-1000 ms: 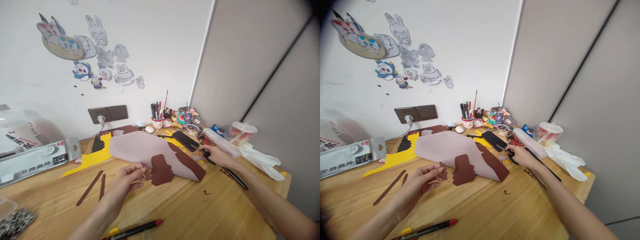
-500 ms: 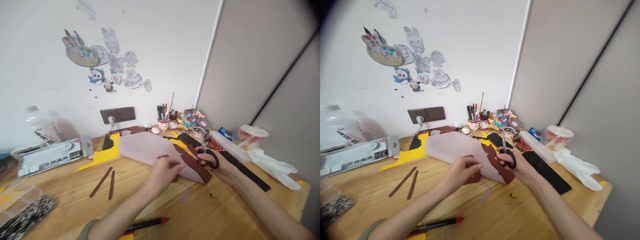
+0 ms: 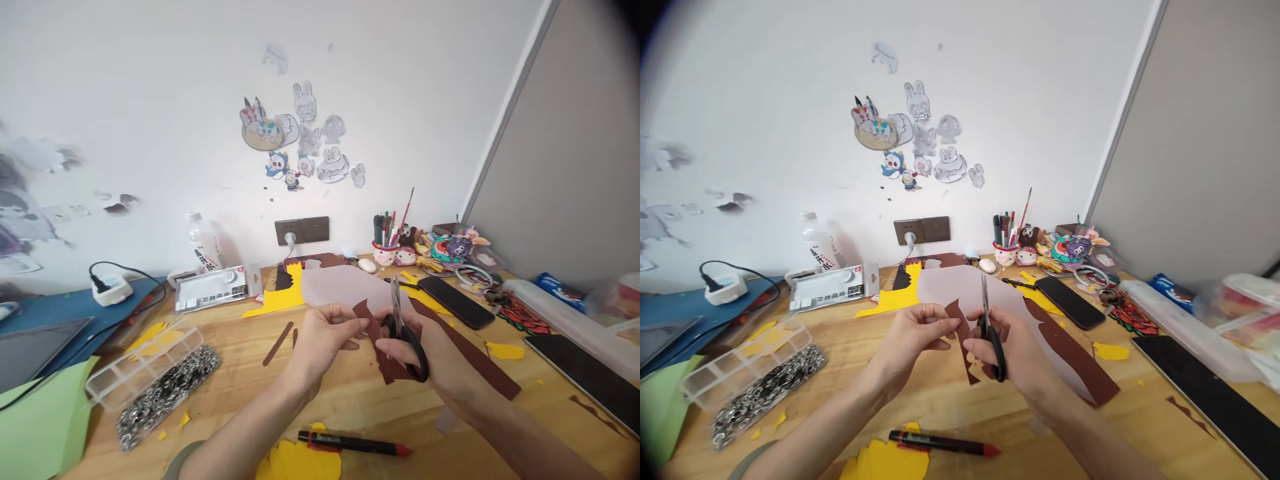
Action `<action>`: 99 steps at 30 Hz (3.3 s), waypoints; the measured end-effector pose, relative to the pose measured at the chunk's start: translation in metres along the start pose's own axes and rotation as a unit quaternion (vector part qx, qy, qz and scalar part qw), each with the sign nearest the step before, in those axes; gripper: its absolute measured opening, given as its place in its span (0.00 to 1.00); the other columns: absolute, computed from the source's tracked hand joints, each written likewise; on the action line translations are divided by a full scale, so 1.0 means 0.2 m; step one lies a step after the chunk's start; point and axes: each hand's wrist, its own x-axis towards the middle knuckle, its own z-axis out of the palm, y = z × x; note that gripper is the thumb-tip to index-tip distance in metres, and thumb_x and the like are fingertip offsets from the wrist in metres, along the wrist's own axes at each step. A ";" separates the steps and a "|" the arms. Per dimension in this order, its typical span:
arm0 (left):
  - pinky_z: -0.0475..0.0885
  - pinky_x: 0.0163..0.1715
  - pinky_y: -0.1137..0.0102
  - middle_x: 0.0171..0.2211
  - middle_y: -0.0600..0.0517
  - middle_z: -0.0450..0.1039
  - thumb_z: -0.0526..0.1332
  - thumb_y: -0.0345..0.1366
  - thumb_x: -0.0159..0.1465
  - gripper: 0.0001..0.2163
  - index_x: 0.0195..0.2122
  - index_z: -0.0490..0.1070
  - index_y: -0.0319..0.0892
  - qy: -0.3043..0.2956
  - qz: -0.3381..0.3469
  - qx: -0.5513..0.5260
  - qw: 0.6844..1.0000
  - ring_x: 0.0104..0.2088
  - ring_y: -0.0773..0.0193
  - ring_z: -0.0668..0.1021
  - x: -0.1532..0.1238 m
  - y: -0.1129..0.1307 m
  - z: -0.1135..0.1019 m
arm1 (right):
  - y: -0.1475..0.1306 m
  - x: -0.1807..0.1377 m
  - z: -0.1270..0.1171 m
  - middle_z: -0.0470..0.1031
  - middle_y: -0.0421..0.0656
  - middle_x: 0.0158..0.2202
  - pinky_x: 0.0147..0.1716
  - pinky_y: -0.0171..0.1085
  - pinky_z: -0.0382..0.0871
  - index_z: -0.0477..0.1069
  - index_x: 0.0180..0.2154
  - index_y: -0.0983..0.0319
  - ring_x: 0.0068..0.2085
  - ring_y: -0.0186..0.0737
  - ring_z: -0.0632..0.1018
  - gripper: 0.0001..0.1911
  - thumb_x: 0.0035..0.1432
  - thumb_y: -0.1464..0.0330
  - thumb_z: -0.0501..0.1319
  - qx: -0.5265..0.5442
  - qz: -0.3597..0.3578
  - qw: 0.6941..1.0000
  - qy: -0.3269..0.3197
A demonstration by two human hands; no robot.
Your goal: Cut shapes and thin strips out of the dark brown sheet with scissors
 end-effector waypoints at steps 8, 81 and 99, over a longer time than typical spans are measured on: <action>0.65 0.28 0.76 0.23 0.55 0.71 0.66 0.32 0.47 0.13 0.33 0.66 0.39 0.040 0.032 -0.054 0.997 0.26 0.71 0.72 0.01 0.01 -0.11 | 0.05 0.00 0.08 0.68 0.36 0.23 0.19 0.32 0.56 0.63 0.35 0.60 0.21 0.31 0.64 0.13 0.46 0.69 0.63 -0.014 -0.007 1.000 0.008; 0.67 0.27 0.76 0.24 0.54 0.71 0.64 0.32 0.48 0.05 0.20 0.68 0.39 -0.019 -0.051 -0.070 0.996 0.27 0.71 0.71 -0.05 0.07 -0.11 | 0.10 -0.05 0.00 0.65 0.39 0.22 0.21 0.34 0.64 0.73 0.40 0.63 0.24 0.36 0.65 0.16 0.46 0.71 0.61 -0.096 -0.035 0.992 -0.077; 0.67 0.28 0.75 0.25 0.53 0.71 0.64 0.33 0.48 0.06 0.21 0.68 0.38 -0.047 -0.066 -0.099 0.992 0.27 0.71 0.72 -0.06 0.07 -0.12 | 0.08 -0.06 0.02 0.64 0.39 0.21 0.19 0.33 0.63 0.73 0.38 0.64 0.22 0.35 0.64 0.17 0.43 0.66 0.63 -0.081 0.003 0.995 -0.066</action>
